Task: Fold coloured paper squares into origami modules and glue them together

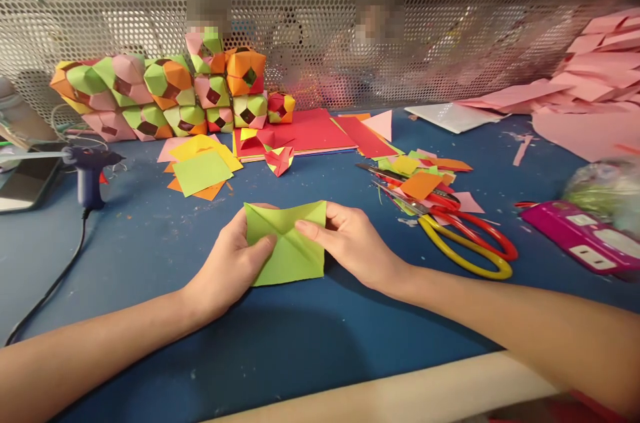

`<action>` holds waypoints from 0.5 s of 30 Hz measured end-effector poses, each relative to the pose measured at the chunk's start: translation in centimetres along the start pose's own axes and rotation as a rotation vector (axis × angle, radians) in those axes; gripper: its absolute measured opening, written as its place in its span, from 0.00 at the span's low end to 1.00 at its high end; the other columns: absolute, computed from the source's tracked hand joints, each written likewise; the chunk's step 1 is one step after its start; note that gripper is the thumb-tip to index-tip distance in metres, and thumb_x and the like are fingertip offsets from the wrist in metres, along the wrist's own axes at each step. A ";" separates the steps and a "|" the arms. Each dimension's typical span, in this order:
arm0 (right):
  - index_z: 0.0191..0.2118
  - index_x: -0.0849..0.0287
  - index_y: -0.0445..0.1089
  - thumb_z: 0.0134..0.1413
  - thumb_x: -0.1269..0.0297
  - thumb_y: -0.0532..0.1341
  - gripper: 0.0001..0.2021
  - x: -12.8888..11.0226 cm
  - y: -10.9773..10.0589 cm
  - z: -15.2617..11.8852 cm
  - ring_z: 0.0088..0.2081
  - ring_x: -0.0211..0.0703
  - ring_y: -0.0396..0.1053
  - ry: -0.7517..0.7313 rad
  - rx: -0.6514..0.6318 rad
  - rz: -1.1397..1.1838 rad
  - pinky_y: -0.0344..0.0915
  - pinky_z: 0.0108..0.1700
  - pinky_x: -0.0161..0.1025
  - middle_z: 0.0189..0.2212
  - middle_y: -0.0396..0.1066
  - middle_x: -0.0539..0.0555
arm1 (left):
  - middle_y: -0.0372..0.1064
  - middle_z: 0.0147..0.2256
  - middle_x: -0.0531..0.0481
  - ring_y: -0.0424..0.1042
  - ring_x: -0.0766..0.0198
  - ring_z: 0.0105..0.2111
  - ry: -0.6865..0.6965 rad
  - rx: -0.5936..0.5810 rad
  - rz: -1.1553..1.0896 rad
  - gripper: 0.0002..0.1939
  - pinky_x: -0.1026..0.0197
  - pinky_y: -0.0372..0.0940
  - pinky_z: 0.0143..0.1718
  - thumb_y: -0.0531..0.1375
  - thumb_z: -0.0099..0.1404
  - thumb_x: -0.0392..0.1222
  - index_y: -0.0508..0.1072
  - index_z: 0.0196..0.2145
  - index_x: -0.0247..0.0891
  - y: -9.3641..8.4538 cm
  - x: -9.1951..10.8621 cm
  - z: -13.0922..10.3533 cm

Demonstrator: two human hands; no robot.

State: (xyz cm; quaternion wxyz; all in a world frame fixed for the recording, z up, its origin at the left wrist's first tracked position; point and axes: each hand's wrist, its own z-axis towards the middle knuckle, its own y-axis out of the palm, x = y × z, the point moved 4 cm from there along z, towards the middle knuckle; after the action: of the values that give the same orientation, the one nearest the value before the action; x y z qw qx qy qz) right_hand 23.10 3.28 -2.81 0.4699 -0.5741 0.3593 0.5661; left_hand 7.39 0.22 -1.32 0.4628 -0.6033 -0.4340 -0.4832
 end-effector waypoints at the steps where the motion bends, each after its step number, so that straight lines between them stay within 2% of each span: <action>1: 0.36 0.61 0.71 0.50 0.57 0.61 0.12 0.1 0.0 0.0 0.33 0.43 0.71 0.004 -0.002 0.009 0.69 0.32 0.37 0.32 0.74 0.54 | 0.70 0.37 0.50 0.72 0.61 0.33 0.008 0.006 0.028 0.12 0.61 0.68 0.31 0.55 0.61 0.40 0.63 0.44 0.41 0.0 0.0 0.0; 9: 0.36 0.60 0.71 0.51 0.57 0.61 0.11 -0.1 0.1 0.0 0.32 0.41 0.71 0.012 -0.010 0.027 0.68 0.31 0.35 0.31 0.74 0.52 | 0.66 0.35 0.51 0.68 0.63 0.32 0.091 0.023 0.181 0.14 0.62 0.66 0.30 0.53 0.62 0.41 0.61 0.47 0.44 0.0 0.0 -0.3; 15: 0.31 0.60 0.67 0.55 0.63 0.55 0.07 -0.5 0.1 -0.2 0.30 0.38 0.67 0.017 -0.034 -0.031 0.64 0.29 0.33 0.28 0.69 0.49 | 0.64 0.32 0.53 0.65 0.65 0.29 0.041 -0.003 0.174 0.14 0.64 0.64 0.27 0.52 0.63 0.41 0.60 0.47 0.45 0.0 -0.3 -0.2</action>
State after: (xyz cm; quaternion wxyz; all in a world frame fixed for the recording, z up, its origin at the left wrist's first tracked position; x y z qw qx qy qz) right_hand 23.03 3.00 -2.36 0.4659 -0.5923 0.3447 0.5597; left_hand 7.31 0.04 -1.59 0.5110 -0.6292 -0.3697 -0.4542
